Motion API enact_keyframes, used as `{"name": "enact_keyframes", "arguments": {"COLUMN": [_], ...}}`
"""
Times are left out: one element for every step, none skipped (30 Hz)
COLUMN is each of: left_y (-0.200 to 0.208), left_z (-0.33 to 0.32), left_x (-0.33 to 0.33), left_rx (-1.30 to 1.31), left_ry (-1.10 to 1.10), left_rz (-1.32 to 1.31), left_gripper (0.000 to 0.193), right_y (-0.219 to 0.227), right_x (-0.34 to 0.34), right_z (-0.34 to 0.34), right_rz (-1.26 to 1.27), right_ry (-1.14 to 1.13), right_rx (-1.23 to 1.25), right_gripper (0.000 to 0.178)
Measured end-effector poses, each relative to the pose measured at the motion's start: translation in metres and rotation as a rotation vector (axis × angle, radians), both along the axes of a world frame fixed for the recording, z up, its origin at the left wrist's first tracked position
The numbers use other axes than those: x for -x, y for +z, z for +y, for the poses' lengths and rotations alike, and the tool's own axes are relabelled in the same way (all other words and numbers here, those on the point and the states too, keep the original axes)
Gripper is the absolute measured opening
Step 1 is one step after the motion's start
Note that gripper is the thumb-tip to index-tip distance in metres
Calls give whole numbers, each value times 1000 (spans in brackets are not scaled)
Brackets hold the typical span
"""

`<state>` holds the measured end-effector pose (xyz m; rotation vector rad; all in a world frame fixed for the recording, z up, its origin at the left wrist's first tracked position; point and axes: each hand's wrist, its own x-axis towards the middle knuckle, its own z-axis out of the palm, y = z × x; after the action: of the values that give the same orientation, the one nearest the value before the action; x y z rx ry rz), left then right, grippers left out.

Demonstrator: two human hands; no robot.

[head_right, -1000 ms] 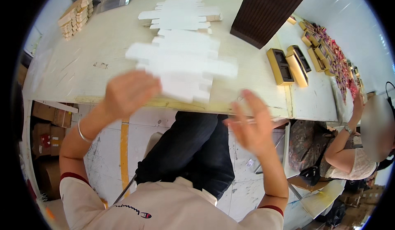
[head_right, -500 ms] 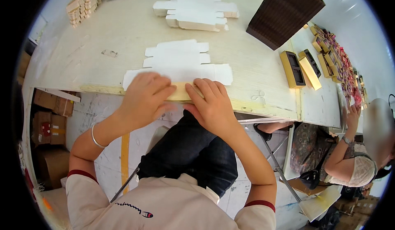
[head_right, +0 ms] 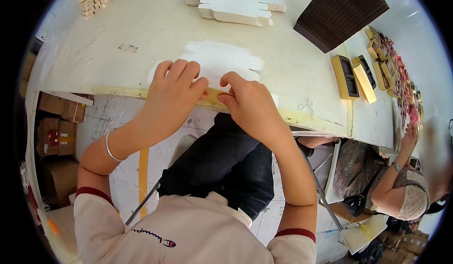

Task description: The person folds flat cardboard pieces into small rectangular boxes and inserts dark rectangular inserts into them. The person repeats this process multiple times, stacking the completed boxes on the table.

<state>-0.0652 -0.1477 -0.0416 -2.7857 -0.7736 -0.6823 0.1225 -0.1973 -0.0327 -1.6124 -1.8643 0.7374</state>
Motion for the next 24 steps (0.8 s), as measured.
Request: {"name": "enact_keyframes", "arguments": {"left_y": [1, 1, 3, 5, 7, 7, 7, 9, 10, 10, 11, 6, 3, 3, 2, 2, 1, 0, 0, -2, -2, -3, -3, -2], "left_z": [-4, -8, -10, -11, -12, -9, 1, 11, 22, 32, 41, 48, 51, 54, 55, 56, 56, 56, 57, 57, 57, 57, 57, 58], "left_x": [1, 1, 2, 5, 9, 9, 7, 7, 8, 10, 12, 12, 9, 2, -4, -8, -12, -14, -15, -16, -15, -15, -15, -15], "left_rx": [9, 22, 216, 410, 605, 659, 714, 761, 770, 779, 789, 737, 711, 683, 655, 641, 629, 616, 593, 574, 553, 562, 568, 573], "left_ry": [18, 30, 56, 81, 109, 112, 114, 122, 73, 24, -22, -58, -82, -114, -148, -168, -186, -203, -216, -235, -249, -246, -247, -249], "left_rz": [-79, -158, -179, -198, -217, -177, -138, -101, -65, -29, 5, 16, 25, 34, 47, 60, 75, 90, 80, 76, 75, 76, 70, 65], "left_gripper": [15, 15, 16, 18, 20, 18, 16, 15, 12, 11, 9, 8, 7, 7, 7, 8, 9, 10, 10, 10, 10, 10, 9, 9], "right_y": [-1, -4, -6, -9, -13, -18, -18, -20, -24, -19, -13, -11, -15, -24, -32, -38, -38, -37, -34, -30, -28, -26, -24, -26], "right_x": [3, 5, 7, 9, 11, 15, 19, 16, 7, -5, -17, -23, -26, -30, -32, -31, -30, -30, -29, -21, -13, -5, -1, 0], "right_z": [-3, -8, -13, -17, -22, -28, -38, -43, -46, -48, -50, -54, -57, -59, -60, -56, -53, -49, -45, -37, -28, -19, -12, -9], "right_rz": [27, 53, 261, 469, 676, 819, 927, 655, 382, 127, -131, -274, -357, -445, -531, -426, -357, -288, -220, -110, -167, -225, -291, -321], "right_ry": [-34, -75, -61, -47, -30, 162, 178, 172, 161, 182, 204, 183, 212, 233, 251, 241, 226, 211, 196, 77, 43, 9, -26, -22], "right_rx": [0, 4, 60, 115, 171, 161, 201, -7, -207, -321, -431, -459, -485, -511, -535, -656, -606, -556, -507, -440, -474, -507, -541, -654], "right_gripper": [26, 29, 33, 37, 41, 47, 51, 53, 56, 59, 62, 58, 54, 51, 47, 32, 28, 24, 21, 16, 17, 19, 20, 25]}}
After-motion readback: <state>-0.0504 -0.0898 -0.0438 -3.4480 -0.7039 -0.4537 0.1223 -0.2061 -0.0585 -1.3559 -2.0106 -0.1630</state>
